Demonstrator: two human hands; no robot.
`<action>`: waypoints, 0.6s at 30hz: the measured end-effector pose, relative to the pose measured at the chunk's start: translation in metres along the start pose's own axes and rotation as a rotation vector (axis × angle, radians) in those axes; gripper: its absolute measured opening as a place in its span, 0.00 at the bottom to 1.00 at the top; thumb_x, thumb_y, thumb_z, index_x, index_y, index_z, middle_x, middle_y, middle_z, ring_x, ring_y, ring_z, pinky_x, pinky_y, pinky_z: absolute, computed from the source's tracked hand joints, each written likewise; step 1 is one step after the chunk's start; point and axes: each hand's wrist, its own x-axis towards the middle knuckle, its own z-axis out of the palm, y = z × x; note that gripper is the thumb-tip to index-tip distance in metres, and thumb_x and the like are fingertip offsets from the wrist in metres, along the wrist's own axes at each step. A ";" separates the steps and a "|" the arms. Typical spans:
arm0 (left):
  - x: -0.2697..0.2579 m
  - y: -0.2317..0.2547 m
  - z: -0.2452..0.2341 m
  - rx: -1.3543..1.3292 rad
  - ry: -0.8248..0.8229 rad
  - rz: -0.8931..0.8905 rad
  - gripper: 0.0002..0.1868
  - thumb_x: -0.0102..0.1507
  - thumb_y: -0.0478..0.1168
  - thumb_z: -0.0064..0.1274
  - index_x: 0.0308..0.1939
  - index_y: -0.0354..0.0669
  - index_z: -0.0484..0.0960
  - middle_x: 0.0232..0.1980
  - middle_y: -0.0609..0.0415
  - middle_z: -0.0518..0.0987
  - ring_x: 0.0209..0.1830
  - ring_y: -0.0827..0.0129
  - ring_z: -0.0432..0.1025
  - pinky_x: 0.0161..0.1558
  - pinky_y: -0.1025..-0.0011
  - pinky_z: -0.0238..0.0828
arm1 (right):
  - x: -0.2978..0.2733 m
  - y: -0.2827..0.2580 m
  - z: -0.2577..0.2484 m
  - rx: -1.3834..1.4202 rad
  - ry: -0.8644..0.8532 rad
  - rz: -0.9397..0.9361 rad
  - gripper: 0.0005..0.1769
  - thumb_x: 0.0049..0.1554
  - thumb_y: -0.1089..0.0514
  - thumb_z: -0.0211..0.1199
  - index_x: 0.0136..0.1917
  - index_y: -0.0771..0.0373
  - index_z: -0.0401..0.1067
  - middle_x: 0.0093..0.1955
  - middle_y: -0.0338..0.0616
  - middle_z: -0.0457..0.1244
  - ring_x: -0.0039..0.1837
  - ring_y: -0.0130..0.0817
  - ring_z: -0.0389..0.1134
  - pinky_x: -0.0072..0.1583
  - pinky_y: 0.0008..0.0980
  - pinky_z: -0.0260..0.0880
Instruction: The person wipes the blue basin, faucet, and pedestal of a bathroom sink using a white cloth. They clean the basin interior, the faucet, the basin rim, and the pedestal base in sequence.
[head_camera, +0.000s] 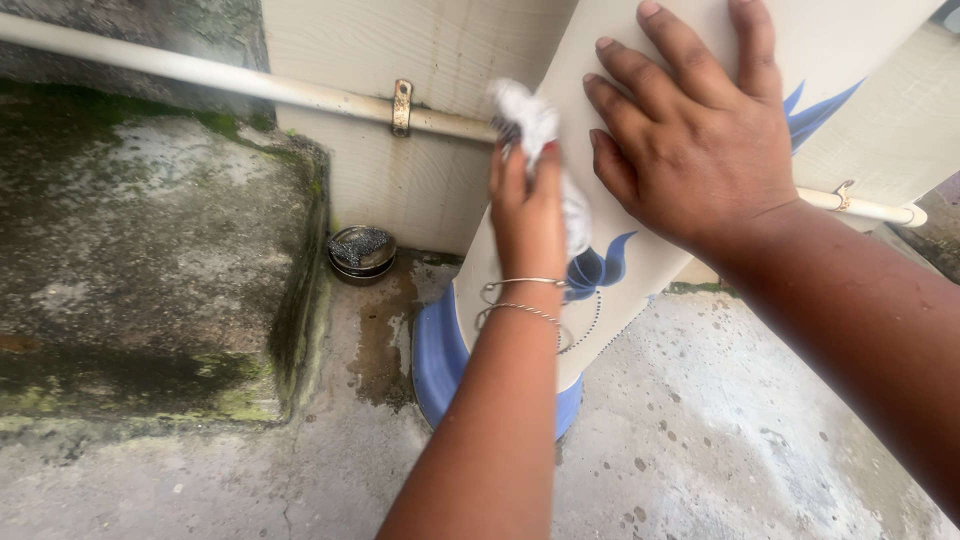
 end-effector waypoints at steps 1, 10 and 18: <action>-0.002 0.012 0.005 0.052 -0.014 0.075 0.24 0.68 0.45 0.49 0.65 0.35 0.77 0.69 0.42 0.68 0.64 0.57 0.66 0.62 0.63 0.65 | 0.001 0.000 -0.001 0.044 -0.033 0.013 0.21 0.71 0.36 0.52 0.71 0.42 0.72 0.75 0.28 0.61 0.83 0.30 0.48 0.84 0.53 0.21; -0.018 0.094 -0.015 -0.470 -0.356 -0.564 0.39 0.71 0.58 0.31 0.83 0.52 0.40 0.81 0.45 0.58 0.76 0.56 0.60 0.68 0.56 0.62 | 0.017 -0.017 -0.033 0.734 -0.312 -0.185 0.55 0.45 0.38 0.63 0.82 0.50 0.51 0.83 0.51 0.50 0.84 0.51 0.38 0.78 0.65 0.28; -0.021 0.100 -0.025 -0.436 -0.379 -0.319 0.46 0.61 0.36 0.49 0.81 0.43 0.45 0.76 0.41 0.61 0.74 0.58 0.61 0.72 0.65 0.56 | 0.034 0.030 -0.044 0.659 -0.293 -0.043 0.30 0.50 0.44 0.69 0.65 0.52 0.73 0.75 0.52 0.57 0.81 0.56 0.45 0.78 0.65 0.33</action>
